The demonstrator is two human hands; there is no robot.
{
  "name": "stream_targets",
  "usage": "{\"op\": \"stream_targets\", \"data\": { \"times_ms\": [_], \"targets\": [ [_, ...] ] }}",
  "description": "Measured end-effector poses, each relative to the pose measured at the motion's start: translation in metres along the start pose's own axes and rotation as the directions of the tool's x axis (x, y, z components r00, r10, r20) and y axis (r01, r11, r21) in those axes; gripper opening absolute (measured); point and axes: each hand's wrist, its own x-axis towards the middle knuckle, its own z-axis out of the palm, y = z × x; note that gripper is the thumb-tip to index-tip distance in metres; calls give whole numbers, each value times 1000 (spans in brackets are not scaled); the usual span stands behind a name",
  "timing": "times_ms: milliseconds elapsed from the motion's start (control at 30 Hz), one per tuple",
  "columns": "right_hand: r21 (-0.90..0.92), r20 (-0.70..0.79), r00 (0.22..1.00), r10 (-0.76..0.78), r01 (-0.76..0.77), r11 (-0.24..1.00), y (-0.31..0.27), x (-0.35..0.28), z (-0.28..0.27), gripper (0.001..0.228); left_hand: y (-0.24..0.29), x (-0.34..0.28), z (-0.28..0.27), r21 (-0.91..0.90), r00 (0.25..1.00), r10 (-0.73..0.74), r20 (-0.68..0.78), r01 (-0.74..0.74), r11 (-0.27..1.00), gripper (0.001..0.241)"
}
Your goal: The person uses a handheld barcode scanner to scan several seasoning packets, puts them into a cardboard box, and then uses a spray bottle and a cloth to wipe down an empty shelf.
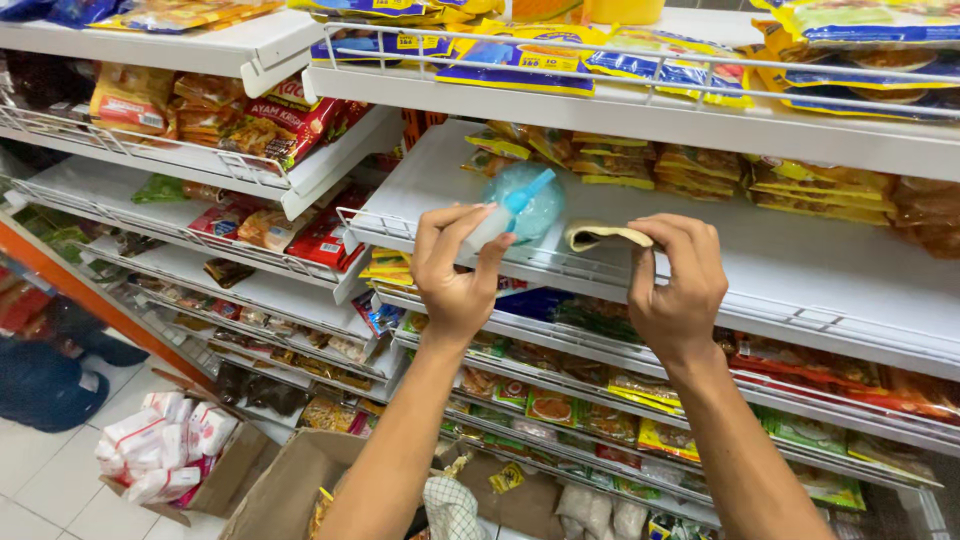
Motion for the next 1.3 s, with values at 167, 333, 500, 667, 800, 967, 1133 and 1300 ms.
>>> {"op": "stream_targets", "data": {
  "times_ms": [167, 333, 500, 667, 800, 967, 1133, 1300],
  "targets": [
    [14, -142, 987, -75, 78, 997, -17, -2, -10, 17, 18, -7, -31, -312, 978, -163, -127, 116, 943, 35],
    [170, -118, 992, -37, 57, 984, -39, -3, -18, 10, 24, -51, -76, -352, 819, -567, 92, 559, 751, 34],
    [371, 197, 971, 136, -202, 906, -71, -1, -31, 12, 40, -73, -106, -441, 819, -410, 402, 565, 697, 34],
    [418, 476, 870, 129, -354, 837, -83, -8, -18, 20, 70, -79, -112, -418, 736, -331, 590, 630, 655, 42],
    [497, 492, 800, 344, -583, 643, -82, -35, 1, 33, 64, -103, -110, -446, 676, -411, 611, 724, 527, 47],
    [526, 566, 741, 362, -662, 534, -66, -62, 12, 35, 51, -147, -103, -452, 595, -530, 605, 804, 387, 52],
    [436, 831, 508, 227, -848, 301, -44, -69, 4, 34, 38, -177, -99, -371, 472, -626, 620, 880, 297, 55],
    [409, 880, 452, 145, -878, 250, -34, -69, -7, 35, 40, -178, -103, -466, 512, -525, 680, 855, 229, 51]
  ]
}}
